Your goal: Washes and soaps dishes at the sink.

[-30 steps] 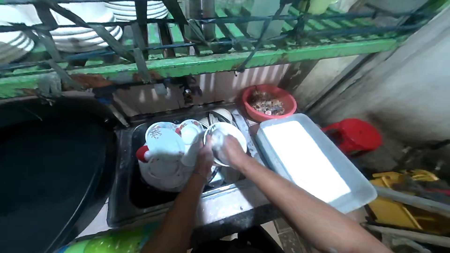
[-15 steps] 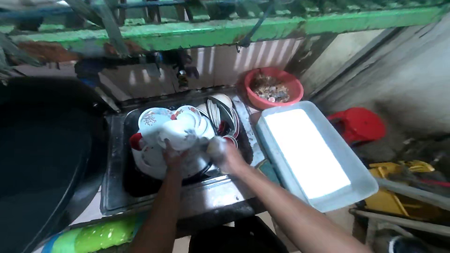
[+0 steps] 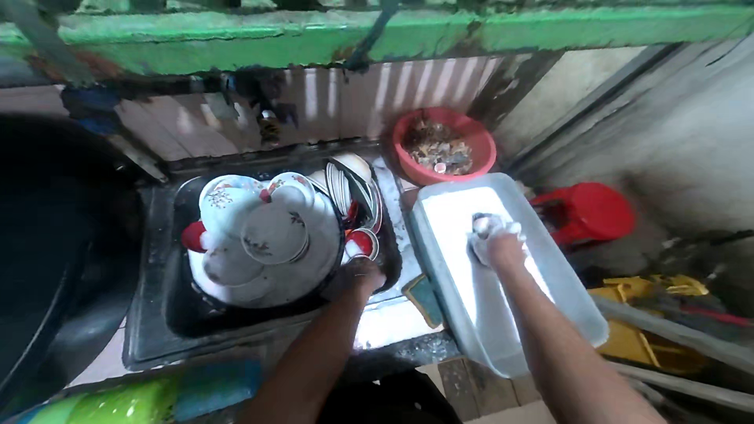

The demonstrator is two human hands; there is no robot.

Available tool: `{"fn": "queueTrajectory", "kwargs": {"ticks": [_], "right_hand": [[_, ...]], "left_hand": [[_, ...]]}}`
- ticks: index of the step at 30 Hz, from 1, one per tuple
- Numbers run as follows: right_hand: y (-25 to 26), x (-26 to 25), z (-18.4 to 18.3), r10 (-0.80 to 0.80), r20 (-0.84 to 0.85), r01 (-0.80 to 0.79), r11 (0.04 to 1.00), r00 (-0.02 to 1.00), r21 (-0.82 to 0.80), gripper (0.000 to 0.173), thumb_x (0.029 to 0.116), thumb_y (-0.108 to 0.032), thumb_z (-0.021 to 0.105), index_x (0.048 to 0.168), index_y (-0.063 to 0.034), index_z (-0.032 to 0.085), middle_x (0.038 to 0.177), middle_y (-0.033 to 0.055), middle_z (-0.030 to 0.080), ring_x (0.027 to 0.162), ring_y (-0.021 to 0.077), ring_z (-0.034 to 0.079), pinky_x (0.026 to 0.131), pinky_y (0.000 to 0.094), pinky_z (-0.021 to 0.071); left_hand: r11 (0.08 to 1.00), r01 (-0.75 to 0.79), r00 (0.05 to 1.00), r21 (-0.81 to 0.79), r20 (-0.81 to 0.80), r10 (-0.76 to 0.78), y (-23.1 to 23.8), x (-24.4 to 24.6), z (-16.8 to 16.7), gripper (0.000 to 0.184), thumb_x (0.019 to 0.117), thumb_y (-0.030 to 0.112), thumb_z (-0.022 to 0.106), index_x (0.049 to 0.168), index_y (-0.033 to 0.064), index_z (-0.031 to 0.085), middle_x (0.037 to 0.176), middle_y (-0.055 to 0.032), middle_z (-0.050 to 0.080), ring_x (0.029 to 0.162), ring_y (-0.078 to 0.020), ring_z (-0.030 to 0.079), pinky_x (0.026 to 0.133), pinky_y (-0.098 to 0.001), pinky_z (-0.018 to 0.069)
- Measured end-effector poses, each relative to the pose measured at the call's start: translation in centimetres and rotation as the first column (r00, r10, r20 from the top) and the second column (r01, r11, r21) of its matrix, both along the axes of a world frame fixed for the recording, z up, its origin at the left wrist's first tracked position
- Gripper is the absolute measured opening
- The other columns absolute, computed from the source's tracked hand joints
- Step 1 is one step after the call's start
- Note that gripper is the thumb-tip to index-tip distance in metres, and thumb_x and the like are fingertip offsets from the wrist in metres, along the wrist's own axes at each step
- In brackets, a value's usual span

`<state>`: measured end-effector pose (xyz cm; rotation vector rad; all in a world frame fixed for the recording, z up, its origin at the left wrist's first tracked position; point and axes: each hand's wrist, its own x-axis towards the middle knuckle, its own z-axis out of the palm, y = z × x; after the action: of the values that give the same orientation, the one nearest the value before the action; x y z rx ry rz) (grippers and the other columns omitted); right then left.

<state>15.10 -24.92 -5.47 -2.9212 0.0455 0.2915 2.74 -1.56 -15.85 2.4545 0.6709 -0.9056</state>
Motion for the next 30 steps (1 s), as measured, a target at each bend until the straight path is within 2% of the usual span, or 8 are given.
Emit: {"fn": "queueTrajectory", "kwargs": {"ticks": [3,6,9,13,16,19,23,30], "right_hand": [[0.4,-2.0,-0.8,-0.082,-0.185,0.062,0.992,0.979,-0.112,0.057,0.0978,-0.038,0.065,0.145,-0.0072,0.052,0.134,0.0347,0.057,0.118,0.0552,0.059,0.089,0.0731,0.0495],[-0.3,-2.9,-1.3,-0.110,-0.215,0.167,0.949,0.970,0.266,0.049,0.0960,-0.019,0.071,0.139,-0.0013,0.056,0.123,0.0300,0.065,0.111,0.0467,0.066,0.092,0.0661,0.0524],[2.0,-3.3,1.9,-0.086,-0.165,0.177,0.692,0.983,0.699,0.047,0.0914,-0.006,0.073,0.136,-0.0098,0.058,0.113,0.0190,0.069,0.093,0.0331,0.070,0.080,0.0571,0.0595],[11.2,-7.7,7.6,0.303,0.075,-0.283,0.734,0.950,0.617,0.038,0.0941,-0.024,0.073,0.128,-0.0109,0.064,0.108,0.0124,0.072,0.094,0.0258,0.071,0.082,0.0533,0.0598],[16.8,-8.1,8.1,0.486,0.138,-0.504,0.812,0.863,0.295,0.040,0.0914,-0.026,0.071,0.128,-0.0113,0.068,0.118,0.0208,0.069,0.108,0.0402,0.067,0.086,0.0630,0.0549],[18.2,-4.6,7.4,0.328,0.134,-0.354,0.847,0.935,0.396,0.038,0.0978,-0.025,0.066,0.131,-0.0061,0.065,0.123,0.0233,0.068,0.114,0.0414,0.066,0.095,0.0644,0.0526],[21.1,-9.2,8.2,0.389,0.300,-0.485,0.774,0.871,0.407,0.034,0.0948,-0.026,0.066,0.123,-0.0065,0.068,0.109,0.0203,0.072,0.102,0.0390,0.070,0.084,0.0627,0.0558],[23.7,-10.4,9.7,0.355,0.159,-0.388,0.860,0.921,0.330,0.038,0.0994,-0.032,0.061,0.128,-0.0068,0.065,0.112,0.0230,0.070,0.105,0.0430,0.068,0.085,0.0655,0.0539]], "left_hand": [[0.998,-0.051,0.998,0.047,-0.023,0.052,-1.2,0.5,-0.9,0.052,0.0909,0.035,0.071,0.123,-0.0051,0.064,0.131,-0.0241,0.063,0.124,-0.0398,0.061,0.102,-0.0578,0.0499],[0.955,-0.217,0.959,-0.203,0.140,0.247,0.5,0.0,-1.0,0.049,0.0950,0.021,0.068,0.135,-0.0038,0.057,0.130,-0.0277,0.062,0.121,-0.0415,0.062,0.102,-0.0585,0.0498],[0.701,-0.316,0.791,-0.640,0.231,0.567,2.2,-1.4,1.7,0.051,0.0921,0.015,0.074,0.138,-0.0002,0.057,0.131,-0.0238,0.063,0.120,-0.0333,0.063,0.103,-0.0530,0.0513],[0.344,-0.117,0.570,-0.932,0.220,0.792,1.2,-2.7,8.1,0.047,0.0882,-0.003,0.064,0.134,0.0008,0.057,0.121,-0.0131,0.068,0.107,-0.0172,0.067,0.091,-0.0375,0.0576],[0.400,0.067,0.512,-0.914,0.375,0.773,1.4,-4.1,10.1,0.028,0.0946,0.005,0.058,0.123,0.0049,0.059,0.102,-0.0018,0.067,0.091,-0.0058,0.064,0.082,-0.0281,0.0567],[0.607,-0.070,0.632,-0.792,0.436,0.641,3.4,-5.5,13.2,0.037,0.0877,0.008,0.074,0.123,0.0023,0.065,0.105,-0.0140,0.071,0.093,-0.0220,0.070,0.083,-0.0453,0.0599],[0.445,-0.051,0.467,-0.894,0.372,0.802,4.9,-5.4,13.9,0.032,0.0903,0.001,0.065,0.122,0.0015,0.063,0.108,-0.0077,0.071,0.098,-0.0111,0.068,0.088,-0.0328,0.0587],[0.357,-0.024,0.457,-0.934,0.307,0.835,6.1,-7.6,13.3,0.046,0.0847,-0.006,0.066,0.129,0.0049,0.062,0.115,-0.0092,0.071,0.102,-0.0165,0.069,0.088,-0.0389,0.0599]]}}
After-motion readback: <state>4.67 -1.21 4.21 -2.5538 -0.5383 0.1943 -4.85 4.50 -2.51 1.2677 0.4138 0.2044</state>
